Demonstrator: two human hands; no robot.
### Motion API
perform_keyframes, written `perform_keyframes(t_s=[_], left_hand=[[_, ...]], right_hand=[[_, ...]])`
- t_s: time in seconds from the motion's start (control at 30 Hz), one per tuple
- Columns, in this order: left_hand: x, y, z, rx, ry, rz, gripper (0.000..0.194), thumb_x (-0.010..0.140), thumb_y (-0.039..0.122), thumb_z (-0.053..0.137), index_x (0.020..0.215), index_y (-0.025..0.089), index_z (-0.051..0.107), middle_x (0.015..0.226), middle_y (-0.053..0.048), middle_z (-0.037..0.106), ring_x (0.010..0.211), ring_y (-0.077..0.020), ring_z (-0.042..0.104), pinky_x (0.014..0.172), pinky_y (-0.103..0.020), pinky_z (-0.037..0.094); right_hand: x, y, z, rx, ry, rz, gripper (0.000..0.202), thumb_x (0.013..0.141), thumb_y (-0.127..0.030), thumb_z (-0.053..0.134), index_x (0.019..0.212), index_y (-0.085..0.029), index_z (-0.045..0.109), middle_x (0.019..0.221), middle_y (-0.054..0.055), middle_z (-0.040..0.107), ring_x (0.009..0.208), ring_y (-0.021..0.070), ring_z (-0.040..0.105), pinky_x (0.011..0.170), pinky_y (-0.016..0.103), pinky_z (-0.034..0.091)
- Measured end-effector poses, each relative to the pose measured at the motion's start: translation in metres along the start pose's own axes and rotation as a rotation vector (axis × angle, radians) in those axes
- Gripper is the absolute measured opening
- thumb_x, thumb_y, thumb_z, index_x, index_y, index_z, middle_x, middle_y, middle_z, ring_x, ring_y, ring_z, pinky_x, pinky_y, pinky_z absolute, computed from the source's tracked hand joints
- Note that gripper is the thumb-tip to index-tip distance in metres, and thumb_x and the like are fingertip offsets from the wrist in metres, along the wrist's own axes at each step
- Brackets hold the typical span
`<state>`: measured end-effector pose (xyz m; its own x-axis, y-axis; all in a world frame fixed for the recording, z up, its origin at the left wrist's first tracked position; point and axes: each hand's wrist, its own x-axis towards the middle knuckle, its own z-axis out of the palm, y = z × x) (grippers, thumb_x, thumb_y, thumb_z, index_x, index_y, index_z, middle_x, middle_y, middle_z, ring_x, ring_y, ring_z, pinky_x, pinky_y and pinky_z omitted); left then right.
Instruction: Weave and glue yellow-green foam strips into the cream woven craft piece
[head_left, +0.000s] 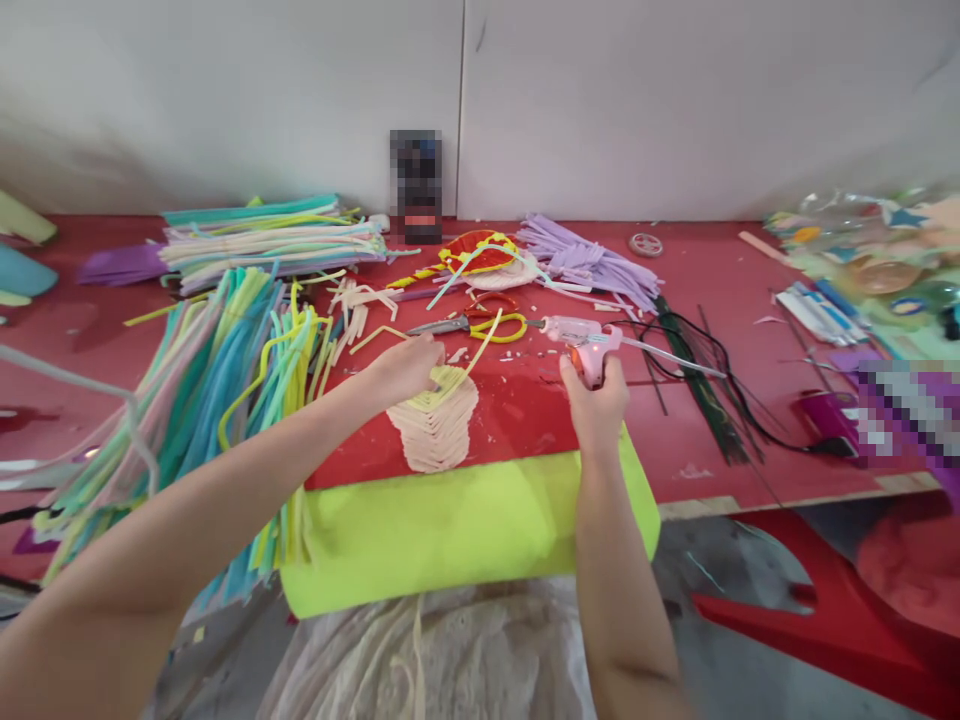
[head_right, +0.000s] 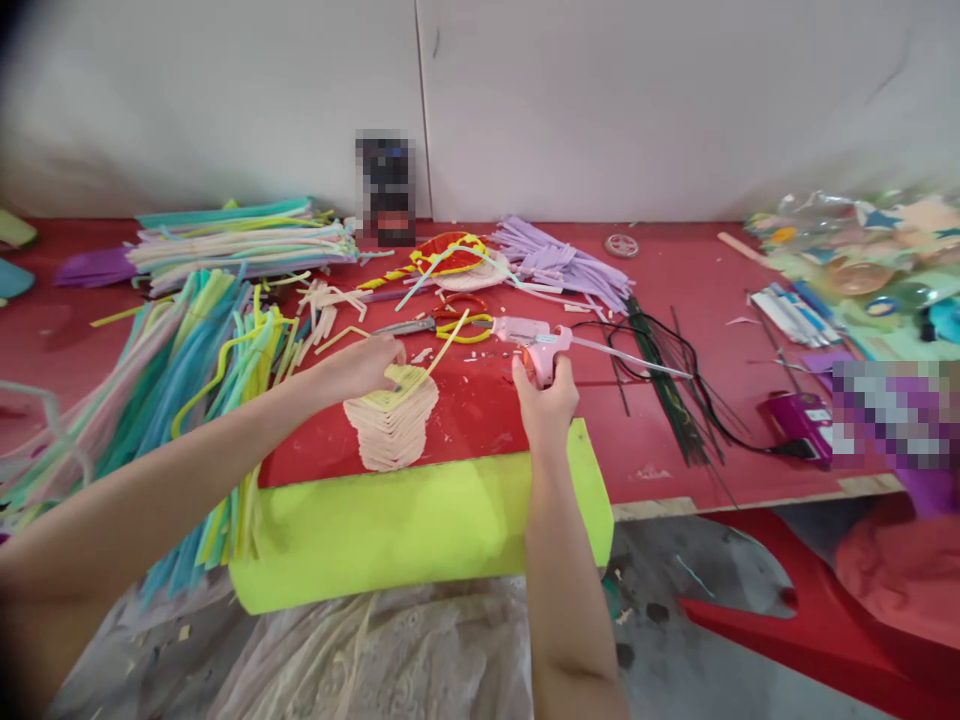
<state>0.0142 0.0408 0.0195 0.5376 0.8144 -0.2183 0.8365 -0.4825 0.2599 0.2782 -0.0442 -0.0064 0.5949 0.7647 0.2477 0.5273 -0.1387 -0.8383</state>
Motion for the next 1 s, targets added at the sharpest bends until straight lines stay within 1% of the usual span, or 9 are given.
perform_keyframes(t_s=[0.17,0.3,0.47,0.53,0.6,0.67,0.77,0.9,1.0], left_hand=[[0.006,0.004,-0.009,-0.048,-0.042,-0.028,0.038,0.061,0.022,0.074,0.097,0.016,0.064,0.094,-0.010,0.069,0.081,-0.0255,0.063,0.069,-0.030,0.043],[0.007,-0.001,-0.026,-0.118,-0.119,0.009,0.049,0.057,0.027,0.077,0.105,0.019,0.065,0.101,-0.008,0.071,0.081,-0.0218,0.063,0.067,-0.026,0.042],[-0.003,-0.013,-0.064,-0.242,-0.296,0.119,0.028,0.068,0.036,0.069,0.092,0.022,0.071,0.095,-0.003,0.073,0.085,-0.0214,0.064,0.071,-0.025,0.042],[-0.009,-0.018,-0.076,-0.317,-0.241,0.109,0.030,0.067,0.040,0.071,0.092,0.023,0.073,0.093,-0.003,0.073,0.084,-0.0214,0.064,0.073,-0.026,0.043],[-0.016,-0.022,-0.082,-0.409,-0.105,0.047,0.034,0.063,0.040,0.075,0.092,0.022,0.073,0.091,-0.004,0.073,0.086,-0.0225,0.065,0.075,-0.027,0.045],[-0.024,-0.024,-0.082,-0.555,0.013,-0.027,0.038,0.062,0.039,0.076,0.095,0.021,0.073,0.094,-0.005,0.073,0.090,-0.0239,0.066,0.077,-0.029,0.048],[-0.039,-0.026,-0.070,-0.842,0.090,-0.135,0.043,0.065,0.035,0.074,0.106,0.020,0.069,0.101,-0.006,0.072,0.094,-0.0231,0.066,0.075,-0.028,0.051],[-0.063,-0.026,-0.042,-1.239,0.231,-0.370,0.041,0.066,0.028,0.077,0.104,0.020,0.067,0.103,-0.007,0.072,0.090,-0.0196,0.068,0.068,-0.025,0.055],[-0.077,-0.021,-0.018,-1.373,0.339,-0.430,0.030,0.071,0.027,0.073,0.099,0.019,0.067,0.100,-0.007,0.073,0.087,-0.0184,0.069,0.070,-0.025,0.057]], right_hand=[[-0.001,0.002,0.005,0.007,-0.006,0.032,0.041,0.071,-0.056,0.067,0.091,-0.021,0.058,0.073,-0.002,0.058,0.064,0.0152,0.051,0.067,0.029,0.042],[-0.002,0.002,0.009,0.024,0.014,0.053,0.040,0.072,-0.054,0.066,0.091,-0.021,0.057,0.070,-0.003,0.056,0.061,0.0144,0.048,0.065,0.028,0.041],[-0.002,0.002,0.011,0.032,0.047,0.058,0.040,0.070,-0.053,0.068,0.090,-0.020,0.057,0.067,-0.003,0.053,0.060,0.0145,0.047,0.064,0.028,0.040],[-0.001,0.003,0.011,0.045,0.053,0.057,0.040,0.070,-0.052,0.068,0.089,-0.020,0.057,0.068,-0.003,0.053,0.060,0.0146,0.047,0.064,0.028,0.040],[0.000,0.003,0.011,0.062,0.066,0.059,0.039,0.069,-0.052,0.068,0.088,-0.020,0.056,0.068,-0.003,0.053,0.061,0.0148,0.048,0.065,0.029,0.040],[0.001,0.003,0.011,0.077,0.086,0.062,0.040,0.070,-0.053,0.067,0.089,-0.020,0.056,0.069,-0.003,0.054,0.062,0.0150,0.049,0.066,0.029,0.041],[0.001,0.003,0.009,0.091,0.104,0.070,0.041,0.070,-0.054,0.066,0.090,-0.020,0.055,0.071,-0.003,0.054,0.063,0.0153,0.050,0.068,0.029,0.043],[0.001,0.003,0.007,0.079,0.105,0.070,0.041,0.071,-0.056,0.065,0.089,-0.021,0.055,0.071,-0.002,0.055,0.063,0.0153,0.049,0.068,0.029,0.043],[0.000,0.002,0.007,0.073,0.108,0.056,0.040,0.071,-0.055,0.065,0.088,-0.021,0.055,0.071,-0.002,0.055,0.064,0.0150,0.049,0.067,0.029,0.042]])
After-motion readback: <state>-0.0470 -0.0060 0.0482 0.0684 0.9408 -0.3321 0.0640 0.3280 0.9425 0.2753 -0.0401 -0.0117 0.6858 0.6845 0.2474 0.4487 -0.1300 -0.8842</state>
